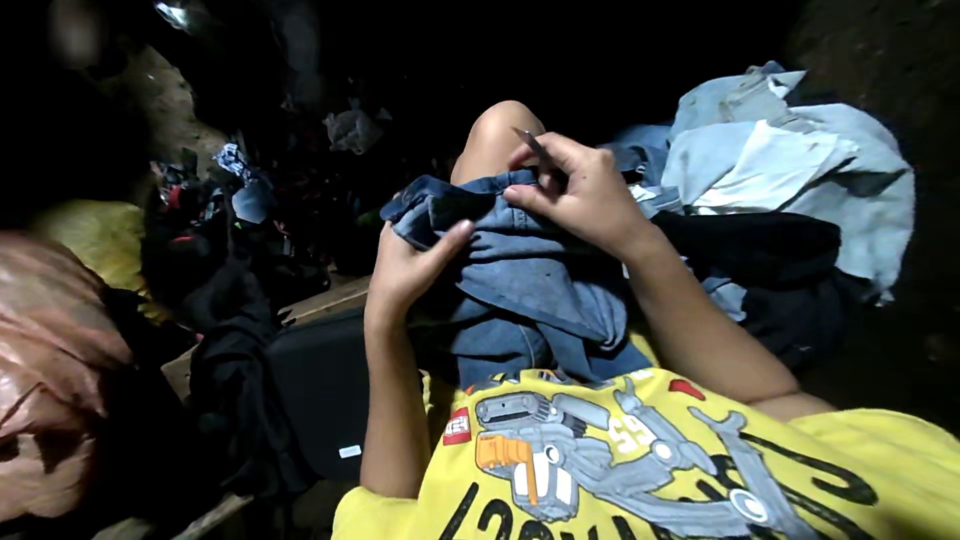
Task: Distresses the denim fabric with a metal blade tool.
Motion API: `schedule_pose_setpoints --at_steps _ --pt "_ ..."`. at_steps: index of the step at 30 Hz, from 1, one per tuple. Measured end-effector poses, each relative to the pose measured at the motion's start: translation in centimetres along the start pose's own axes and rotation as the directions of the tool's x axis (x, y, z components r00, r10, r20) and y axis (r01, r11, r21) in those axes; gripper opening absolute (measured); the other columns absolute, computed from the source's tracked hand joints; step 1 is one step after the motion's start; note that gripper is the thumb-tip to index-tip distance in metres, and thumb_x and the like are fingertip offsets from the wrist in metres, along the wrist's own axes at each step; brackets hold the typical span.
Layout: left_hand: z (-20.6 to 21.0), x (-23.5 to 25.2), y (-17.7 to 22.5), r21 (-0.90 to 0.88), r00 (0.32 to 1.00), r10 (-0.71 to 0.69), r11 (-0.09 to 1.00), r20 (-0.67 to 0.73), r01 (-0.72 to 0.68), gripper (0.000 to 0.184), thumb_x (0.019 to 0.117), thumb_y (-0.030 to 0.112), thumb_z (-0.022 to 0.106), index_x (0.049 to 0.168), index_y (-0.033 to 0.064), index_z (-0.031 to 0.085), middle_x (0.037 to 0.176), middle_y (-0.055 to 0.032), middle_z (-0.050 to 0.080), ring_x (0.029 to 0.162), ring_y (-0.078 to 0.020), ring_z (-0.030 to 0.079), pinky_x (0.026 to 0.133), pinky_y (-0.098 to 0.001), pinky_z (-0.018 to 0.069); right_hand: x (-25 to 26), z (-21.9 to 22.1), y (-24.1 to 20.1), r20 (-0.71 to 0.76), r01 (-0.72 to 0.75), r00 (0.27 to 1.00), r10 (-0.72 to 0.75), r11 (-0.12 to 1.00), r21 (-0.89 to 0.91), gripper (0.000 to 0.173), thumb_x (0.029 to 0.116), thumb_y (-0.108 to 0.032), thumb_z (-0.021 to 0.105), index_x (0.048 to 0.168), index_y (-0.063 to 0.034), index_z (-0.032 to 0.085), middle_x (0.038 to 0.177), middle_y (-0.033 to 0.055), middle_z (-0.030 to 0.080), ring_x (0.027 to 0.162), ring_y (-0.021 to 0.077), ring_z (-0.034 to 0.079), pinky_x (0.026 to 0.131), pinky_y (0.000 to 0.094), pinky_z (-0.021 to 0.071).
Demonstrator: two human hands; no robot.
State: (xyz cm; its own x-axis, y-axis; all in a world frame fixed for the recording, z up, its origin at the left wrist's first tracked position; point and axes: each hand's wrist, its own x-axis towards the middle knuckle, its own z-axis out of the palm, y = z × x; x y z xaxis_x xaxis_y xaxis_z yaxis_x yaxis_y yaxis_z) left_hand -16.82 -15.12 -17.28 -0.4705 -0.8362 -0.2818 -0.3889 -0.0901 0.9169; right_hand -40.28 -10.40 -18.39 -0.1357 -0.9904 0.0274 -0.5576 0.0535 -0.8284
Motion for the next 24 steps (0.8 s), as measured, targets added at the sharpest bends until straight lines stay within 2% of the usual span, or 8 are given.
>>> schedule_pose_setpoints --at_steps 1,3,7,10,13,15,19,24 --pt "0.5 0.7 0.7 -0.049 0.998 0.054 0.997 -0.033 -0.056 0.026 0.0937 0.017 0.068 0.116 0.0042 0.067 0.103 0.0024 0.071 0.093 0.0017 0.066 0.088 -0.0221 0.0563 0.0 -0.1 0.0 -0.028 0.060 0.998 -0.061 0.998 -0.020 0.041 0.0897 -0.031 0.075 0.120 -0.0045 0.069 0.087 0.0053 0.064 0.067 0.0100 0.053 0.062 0.0292 0.0458" --pt "1.7 1.1 3.1 -0.115 0.993 0.004 0.993 -0.120 -0.018 0.016 0.0965 0.009 0.061 0.111 0.0049 0.065 0.097 0.0062 0.068 0.090 0.0053 0.064 0.085 -0.0190 0.0552 0.4 -0.2 -0.2 -0.070 0.190 0.979 -0.192 0.981 -0.027 0.042 0.0872 -0.031 0.075 0.118 -0.0020 0.072 0.096 0.0080 0.062 0.075 0.0064 0.053 0.065 0.0199 0.0439" --pt "5.0 1.0 5.6 -0.382 0.964 -0.078 0.924 -0.255 -0.026 0.017 0.1032 0.008 0.050 0.116 0.0042 0.060 0.099 0.0054 0.067 0.095 0.0022 0.065 0.090 -0.0214 0.0551 0.9 -0.5 -0.6 -0.121 0.277 0.957 -0.263 0.954 0.118 0.019 0.0934 -0.016 0.070 0.093 0.0030 0.071 0.092 0.0074 0.065 0.073 -0.0024 0.052 0.064 0.0114 0.0418" --pt "6.9 0.9 6.7 -0.630 0.949 -0.232 0.775 -0.216 0.046 0.015 0.1066 0.012 0.044 0.109 0.0109 0.059 0.089 0.0073 0.070 0.084 -0.0004 0.069 0.080 -0.0233 0.0593 0.6 -1.3 -1.2 -0.095 0.234 0.971 -0.218 0.951 0.204 0.020 0.0965 -0.016 0.067 0.089 0.0017 0.069 0.089 0.0023 0.065 0.075 -0.0072 0.054 0.067 0.0091 0.0441" --pt "7.4 0.6 5.9 -0.656 0.988 -0.128 0.754 -0.086 0.040 0.033 0.0956 0.013 0.062 0.126 0.0044 0.053 0.102 0.0035 0.068 0.096 -0.0026 0.067 0.089 -0.0254 0.0581 0.0 -1.7 -1.5 -0.085 0.178 0.984 -0.159 0.933 0.314 0.017 0.0997 -0.015 0.061 0.092 -0.0019 0.069 0.088 -0.0058 0.065 0.078 -0.0097 0.057 0.072 0.0096 0.0488" --pt "7.2 0.3 5.3 -0.652 0.990 -0.125 0.757 -0.067 0.052 0.035 0.0870 0.007 0.073 0.118 0.0033 0.059 0.095 0.0015 0.072 0.088 -0.0046 0.070 0.083 -0.0259 0.0607 -0.1 -2.3 -1.4 -0.108 0.126 0.990 -0.094 0.933 0.336 0.017 0.1028 -0.014 0.055 0.094 -0.0051 0.068 0.087 -0.0093 0.068 0.077 -0.0085 0.060 0.072 0.0130 0.0519" --pt "6.9 -0.1 5.1 -0.692 0.988 -0.128 0.721 -0.081 0.037 0.027 0.0883 0.001 0.072 0.113 0.0047 0.061 0.090 -0.0001 0.073 0.082 -0.0073 0.071 0.080 -0.0276 0.0620 -0.6 -3.2 -1.6 -0.150 0.185 0.975 -0.162 0.970 0.156 0.022 0.1030 -0.015 0.055 0.095 -0.0003 0.069 0.088 -0.0017 0.065 0.077 -0.0066 0.058 0.072 0.0114 0.0495" --pt "7.2 -0.3 5.1 -0.693 0.980 -0.122 0.721 -0.157 -0.021 0.031 0.0848 -0.007 0.072 0.112 0.0043 0.063 0.095 0.0000 0.074 0.088 -0.0069 0.072 0.084 -0.0273 0.0616 -2.1 -2.3 -2.1 -0.133 0.245 0.965 -0.226 0.958 0.150 0.027 0.0901 -0.023 0.074 0.103 0.0009 0.072 0.088 0.0016 0.065 0.071 -0.0045 0.052 0.062 0.0110 0.0420"
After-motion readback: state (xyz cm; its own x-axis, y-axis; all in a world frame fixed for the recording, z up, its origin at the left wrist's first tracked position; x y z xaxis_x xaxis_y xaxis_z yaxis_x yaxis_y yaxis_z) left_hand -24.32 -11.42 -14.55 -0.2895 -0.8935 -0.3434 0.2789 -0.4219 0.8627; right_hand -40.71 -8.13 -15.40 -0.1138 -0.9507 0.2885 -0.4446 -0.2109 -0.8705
